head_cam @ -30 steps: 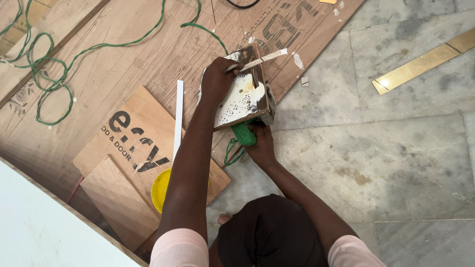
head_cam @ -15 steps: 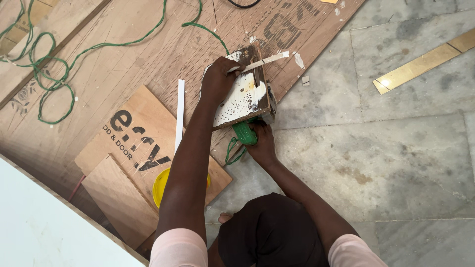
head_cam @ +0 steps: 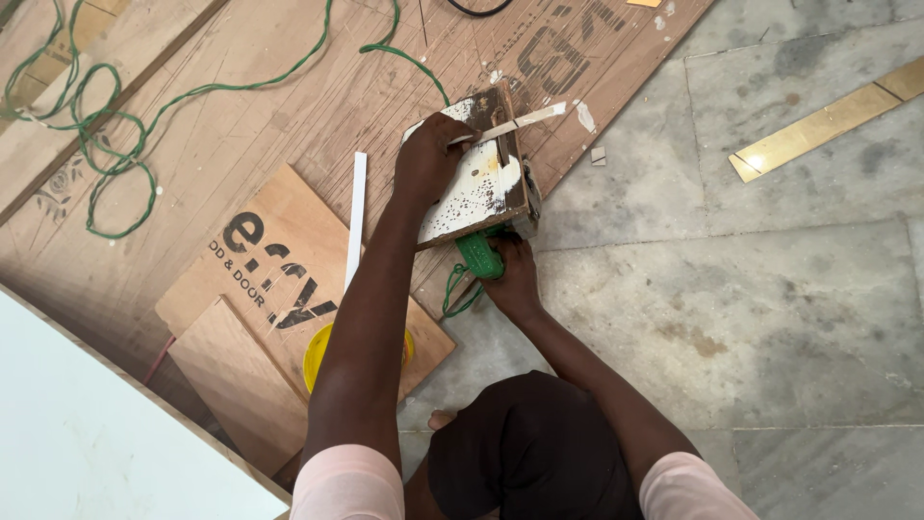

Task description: The person sits on the floor and uses a circular saw to cut a small piece of wood. They then apply glue to the cut piece and attach it to the edge of a larger white board, pressing it into place.

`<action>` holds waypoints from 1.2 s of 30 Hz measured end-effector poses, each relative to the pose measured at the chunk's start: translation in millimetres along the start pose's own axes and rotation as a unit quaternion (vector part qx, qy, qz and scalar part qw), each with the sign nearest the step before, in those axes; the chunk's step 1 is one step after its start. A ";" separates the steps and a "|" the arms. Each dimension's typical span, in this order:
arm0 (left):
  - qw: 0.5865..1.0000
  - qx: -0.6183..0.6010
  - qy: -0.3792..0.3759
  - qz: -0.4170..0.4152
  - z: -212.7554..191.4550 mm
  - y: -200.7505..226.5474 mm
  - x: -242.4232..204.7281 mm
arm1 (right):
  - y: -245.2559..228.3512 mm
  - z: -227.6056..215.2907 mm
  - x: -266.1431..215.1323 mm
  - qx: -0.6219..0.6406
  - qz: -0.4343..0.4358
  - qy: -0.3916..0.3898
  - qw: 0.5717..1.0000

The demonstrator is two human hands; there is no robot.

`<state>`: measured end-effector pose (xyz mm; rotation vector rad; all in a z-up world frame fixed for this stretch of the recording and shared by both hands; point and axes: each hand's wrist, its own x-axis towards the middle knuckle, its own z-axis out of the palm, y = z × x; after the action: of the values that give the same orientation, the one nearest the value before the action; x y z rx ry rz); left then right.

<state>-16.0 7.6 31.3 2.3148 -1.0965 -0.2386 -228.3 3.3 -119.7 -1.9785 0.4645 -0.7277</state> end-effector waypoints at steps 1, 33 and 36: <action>1.000 0.003 -0.003 -0.005 -0.9 1.3 -0.8 | 0.1 0.2 -0.3 0.000 0.001 0.000 1.000; 0.998 0.021 -0.015 0.054 -17.1 15.7 -17.9 | -0.8 -0.4 0.2 0.008 0.010 -0.001 1.000; 0.998 0.026 -0.014 0.061 -20.3 18.5 -20.1 | -2.2 -1.4 0.2 0.007 0.013 -0.006 1.000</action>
<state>-33.5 21.8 56.8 2.2861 -1.2659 -0.1985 -229.0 3.4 -117.2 -1.9586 0.4760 -0.7016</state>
